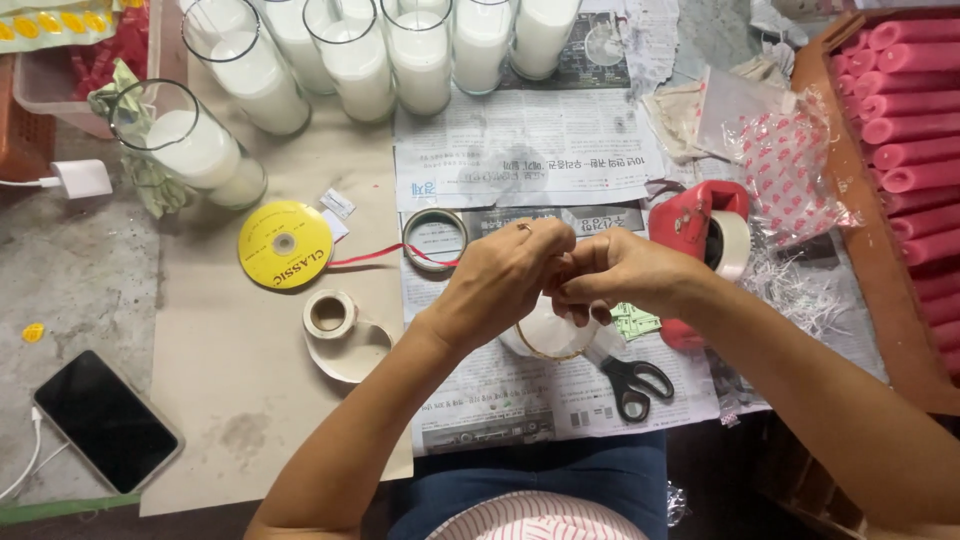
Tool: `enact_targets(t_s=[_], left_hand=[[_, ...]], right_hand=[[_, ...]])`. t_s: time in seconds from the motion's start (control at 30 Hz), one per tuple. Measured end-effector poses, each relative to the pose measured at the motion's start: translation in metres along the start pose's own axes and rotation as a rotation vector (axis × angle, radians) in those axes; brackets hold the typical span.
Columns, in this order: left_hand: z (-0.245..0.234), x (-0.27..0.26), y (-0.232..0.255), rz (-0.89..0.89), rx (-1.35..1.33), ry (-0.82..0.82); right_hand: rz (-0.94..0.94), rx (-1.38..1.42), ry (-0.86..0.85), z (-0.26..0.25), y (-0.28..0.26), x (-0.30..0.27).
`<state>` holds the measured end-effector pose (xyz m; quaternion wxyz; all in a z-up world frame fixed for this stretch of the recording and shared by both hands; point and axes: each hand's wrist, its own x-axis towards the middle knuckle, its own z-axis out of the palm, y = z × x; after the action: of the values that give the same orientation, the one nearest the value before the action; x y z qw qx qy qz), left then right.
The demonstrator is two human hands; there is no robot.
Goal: Wrapping glass jars in plastic film, securing with tape, and decorating with gold rings and red ribbons.
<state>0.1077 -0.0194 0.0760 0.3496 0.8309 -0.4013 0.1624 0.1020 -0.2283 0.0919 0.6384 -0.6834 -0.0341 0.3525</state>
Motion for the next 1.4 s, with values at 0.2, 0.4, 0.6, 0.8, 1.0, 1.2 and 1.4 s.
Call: enact_targets(t_s=[0.2,0.4,0.6,0.8,1.0,1.2,1.4], left_hand=[[-0.017,-0.015,0.016,-0.134,-0.038,0.214],[-0.003,-0.037,0.023,-0.214,-0.201,0.148],[-0.003,-0.034,0.027,-0.246,-0.266,0.196],[-0.001,-0.034,0.049,-0.129,0.007,0.324],[0.000,-0.041,0.049,-0.190,-0.057,0.302],[0.001,-0.051,0.042,-0.327,-0.204,0.308],[0.007,-0.053,0.034,-0.379,-0.387,0.268]], right_hand=[[-0.075,0.038,-0.074,-0.002,0.001,0.002],[-0.074,0.106,-0.073,-0.005,0.008,0.004],[-0.032,0.098,-0.023,-0.002,0.002,-0.001],[0.016,0.088,-0.002,-0.004,0.007,0.002],[-0.005,-0.023,0.112,0.015,-0.011,-0.009],[-0.539,-0.780,0.236,0.027,-0.006,-0.017],[-0.623,-0.819,0.457,0.031,0.011,-0.020]])
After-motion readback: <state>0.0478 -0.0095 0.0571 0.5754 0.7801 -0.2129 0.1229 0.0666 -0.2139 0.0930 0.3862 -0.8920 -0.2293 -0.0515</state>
